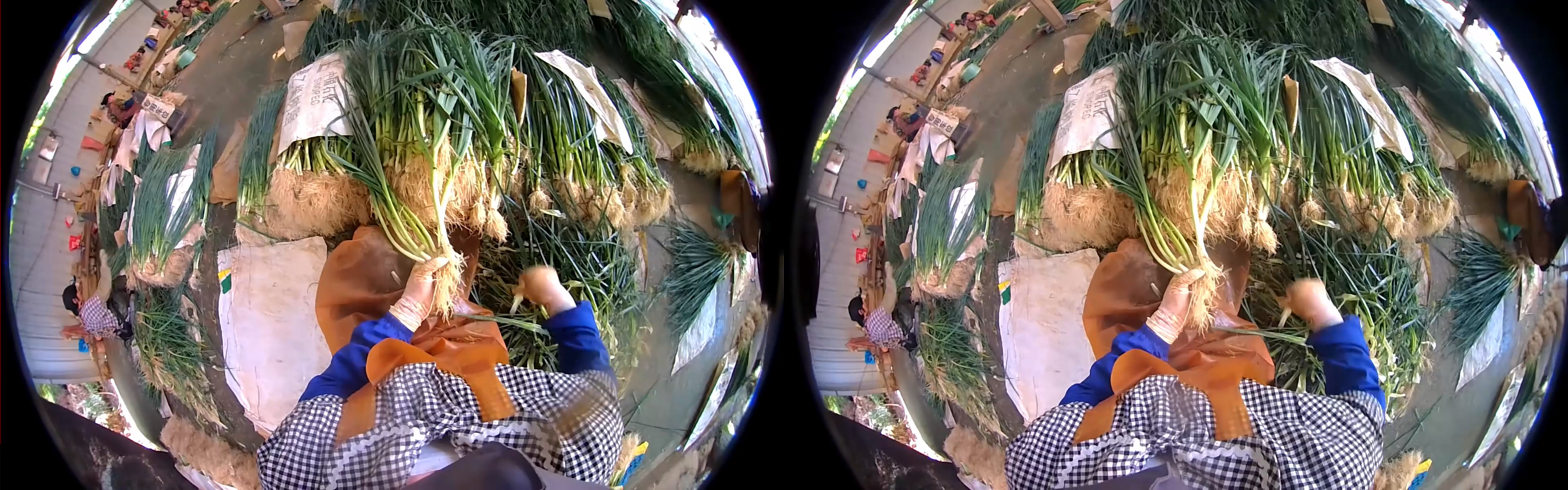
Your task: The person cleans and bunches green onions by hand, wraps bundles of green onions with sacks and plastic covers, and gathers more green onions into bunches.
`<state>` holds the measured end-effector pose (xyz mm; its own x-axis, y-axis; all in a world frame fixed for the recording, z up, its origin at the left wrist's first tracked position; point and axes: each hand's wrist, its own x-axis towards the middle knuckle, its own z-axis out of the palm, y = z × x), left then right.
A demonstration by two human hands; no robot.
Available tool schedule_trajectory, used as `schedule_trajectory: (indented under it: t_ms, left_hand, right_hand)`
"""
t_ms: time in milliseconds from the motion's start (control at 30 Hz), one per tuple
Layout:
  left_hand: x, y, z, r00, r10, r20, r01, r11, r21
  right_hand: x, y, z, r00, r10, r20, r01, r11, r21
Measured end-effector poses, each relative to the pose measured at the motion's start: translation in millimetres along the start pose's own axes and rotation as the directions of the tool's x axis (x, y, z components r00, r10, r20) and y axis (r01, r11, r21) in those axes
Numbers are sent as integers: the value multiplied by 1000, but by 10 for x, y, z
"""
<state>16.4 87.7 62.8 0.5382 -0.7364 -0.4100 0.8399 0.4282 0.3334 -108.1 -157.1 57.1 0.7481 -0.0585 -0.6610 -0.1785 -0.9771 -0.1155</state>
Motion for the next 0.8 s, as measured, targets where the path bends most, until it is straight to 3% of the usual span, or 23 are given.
schedule_trajectory:
  t_ms: [33, 67, 133, 200, 233, 267, 333, 400, 467, 500, 533, 600, 667, 733, 800]
  left_hand:
    - [12, 9, 24, 1000, -1, 22, -1, 998, 68]
    - [59, -22, 62, 1000, 3, 27, -5, 998, 64]
    - [95, -165, 132, 949, 283, -139, -226, 918, 326]
    - [150, -208, 134, 935, 349, -66, -310, 892, 329]
    - [164, -246, 98, 929, 348, -124, -291, 896, 335]
    - [116, -191, 252, 920, 346, -183, -271, 901, 340]
    - [122, -108, 158, 938, 287, -196, -214, 920, 327]
    - [100, -90, 47, 975, 168, -147, -117, 946, 302]
    - [64, -86, 134, 968, 196, -154, -140, 940, 312]
    - [96, -117, 129, 960, 236, -153, -172, 923, 346]
    - [117, -158, 124, 951, 271, -150, -198, 903, 381]
    - [160, -223, 122, 927, 363, -90, -270, 817, 509]
    - [182, -254, -164, 969, 246, -22, -215, 882, 419]
    - [187, -254, -131, 942, 336, 9, -307, 847, 434]
    - [147, -178, -65, 953, 303, 4, -264, 823, 504]
  right_hand:
    - [31, -190, -255, 970, -3, -243, 79, 949, 305]
    - [84, -343, -461, 884, 60, -464, 229, 809, 542]
    - [142, -806, -829, 766, 38, -641, 377, 782, 496]
    - [291, -1102, -1016, 825, -29, -564, 264, 902, 341]
    - [459, -1119, -870, 749, -25, -662, 276, 920, 278]
    - [369, -1120, -933, 745, -30, -666, 283, 919, 275]
    - [78, -1056, -1034, 871, -347, -349, 331, 938, -106]
    - [-25, -728, -455, 651, -577, -493, 599, 790, -132]
    - [-113, -347, -238, 759, -561, -329, 572, 817, -73]
    - [-34, -286, -301, 935, -327, -139, 278, 916, -290]
    - [-36, -218, -335, 908, -81, -410, 29, 991, -130]
    - [-133, -691, -981, 751, -73, -656, 257, 948, 189]
    - [91, -1027, -1105, 613, -200, -764, 497, 850, 176]
    - [553, -1193, -1052, 704, -454, -546, 530, 848, -21]
    - [530, -1160, -1115, 662, -497, -561, 599, 800, -1]
